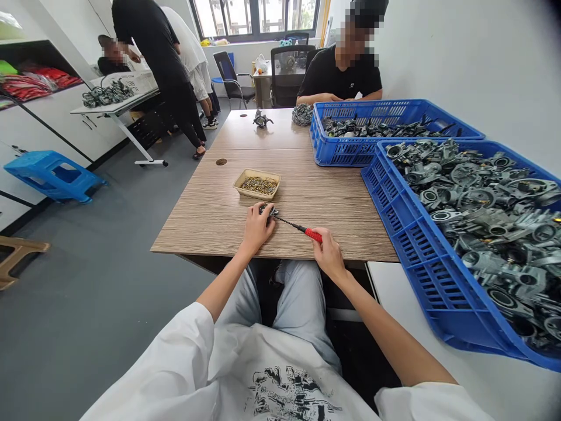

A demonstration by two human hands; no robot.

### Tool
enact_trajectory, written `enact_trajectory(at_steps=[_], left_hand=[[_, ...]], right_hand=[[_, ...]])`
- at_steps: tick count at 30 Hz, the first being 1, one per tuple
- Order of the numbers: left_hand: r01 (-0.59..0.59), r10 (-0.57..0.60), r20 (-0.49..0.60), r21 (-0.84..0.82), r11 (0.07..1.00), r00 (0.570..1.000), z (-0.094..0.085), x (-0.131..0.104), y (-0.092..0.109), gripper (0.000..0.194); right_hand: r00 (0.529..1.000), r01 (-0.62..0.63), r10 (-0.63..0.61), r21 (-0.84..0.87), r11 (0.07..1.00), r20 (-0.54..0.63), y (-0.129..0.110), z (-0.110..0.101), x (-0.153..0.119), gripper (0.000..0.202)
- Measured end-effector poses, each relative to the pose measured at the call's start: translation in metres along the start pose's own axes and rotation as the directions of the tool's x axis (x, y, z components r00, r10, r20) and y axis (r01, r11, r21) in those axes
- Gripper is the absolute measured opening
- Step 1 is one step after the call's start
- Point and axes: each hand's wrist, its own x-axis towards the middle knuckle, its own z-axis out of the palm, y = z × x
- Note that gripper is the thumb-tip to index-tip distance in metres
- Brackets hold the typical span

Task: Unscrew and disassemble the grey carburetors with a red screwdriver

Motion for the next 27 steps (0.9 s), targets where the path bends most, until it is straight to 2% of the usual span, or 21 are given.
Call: enact_trajectory(at_steps=[27], left_hand=[[0.013, -0.013, 0.021, 0.006, 1.0, 1.0, 0.0015, -0.0004, -0.0015, 0.049]], right_hand=[[1.0, -0.023, 0.022, 0.036, 0.999, 0.011, 0.0015, 0.0006, -0.0004, 0.024]])
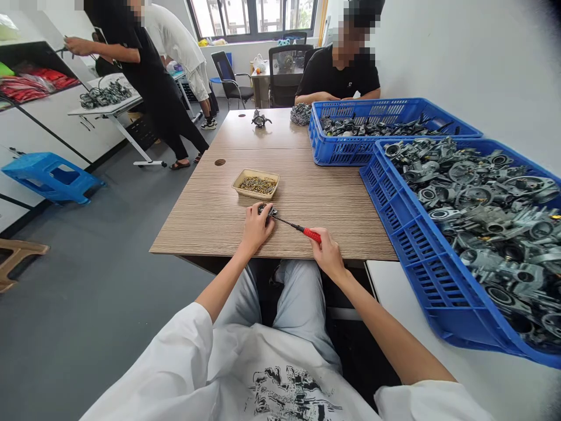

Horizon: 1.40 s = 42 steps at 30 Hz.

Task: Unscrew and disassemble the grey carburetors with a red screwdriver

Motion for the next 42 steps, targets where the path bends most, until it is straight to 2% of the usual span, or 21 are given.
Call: enact_trajectory(at_steps=[21, 42], left_hand=[[0.016, -0.016, -0.02, 0.01, 1.0, 1.0, 0.002, 0.0, -0.001, 0.05], [0.006, -0.005, -0.034, 0.026, 1.0, 0.999, 0.001, 0.0, 0.0, 0.049]], right_hand=[[0.997, -0.083, 0.082, 0.049, 0.995, 0.014, 0.002, 0.0, 0.001, 0.025], [0.976, -0.208, 0.197, 0.138, 0.968, 0.088, -0.004, -0.008, 0.01, 0.034]])
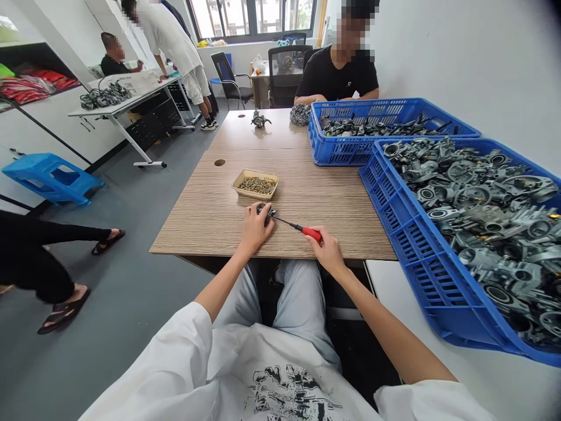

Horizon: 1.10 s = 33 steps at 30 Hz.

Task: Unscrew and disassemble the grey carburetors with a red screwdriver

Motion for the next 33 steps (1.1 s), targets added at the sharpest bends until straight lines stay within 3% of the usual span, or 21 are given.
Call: enact_trajectory(at_steps=[16, 25, 33], left_hand=[[0.001, -0.001, 0.011, -0.009, 1.0, 1.0, 0.0, 0.0, 0.0, 0.049], [0.005, -0.005, 0.013, -0.006, 1.0, 1.0, 0.0, 0.0, 0.0, 0.049], [-0.013, 0.013, 0.0, -0.001, 1.0, 1.0, -0.001, 0.0, 0.001, 0.049]], right_hand=[[0.997, -0.061, 0.056, 0.095, 0.994, 0.062, 0.0, -0.004, 0.006, 0.035], [0.979, -0.165, 0.143, 0.149, 0.975, 0.148, -0.004, -0.008, 0.009, 0.036], [0.975, -0.163, 0.139, 0.129, 0.978, 0.175, 0.003, -0.006, 0.011, 0.041]])
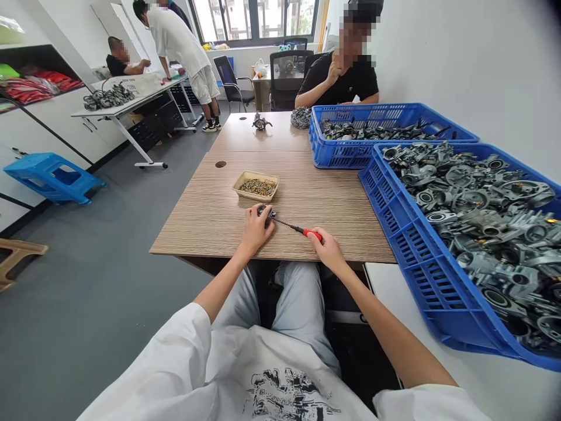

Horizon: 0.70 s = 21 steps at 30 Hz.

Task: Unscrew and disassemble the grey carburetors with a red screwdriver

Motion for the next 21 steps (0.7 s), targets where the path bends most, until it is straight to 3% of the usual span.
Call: enact_trajectory(at_steps=[21], left_hand=[[-0.021, 0.021, -0.008, 0.016, 1.0, 1.0, 0.003, -0.0001, -0.0025, 0.048]], right_hand=[[0.992, -0.096, 0.087, 0.099, 0.99, 0.095, -0.0046, -0.0041, 0.0067, 0.057]])
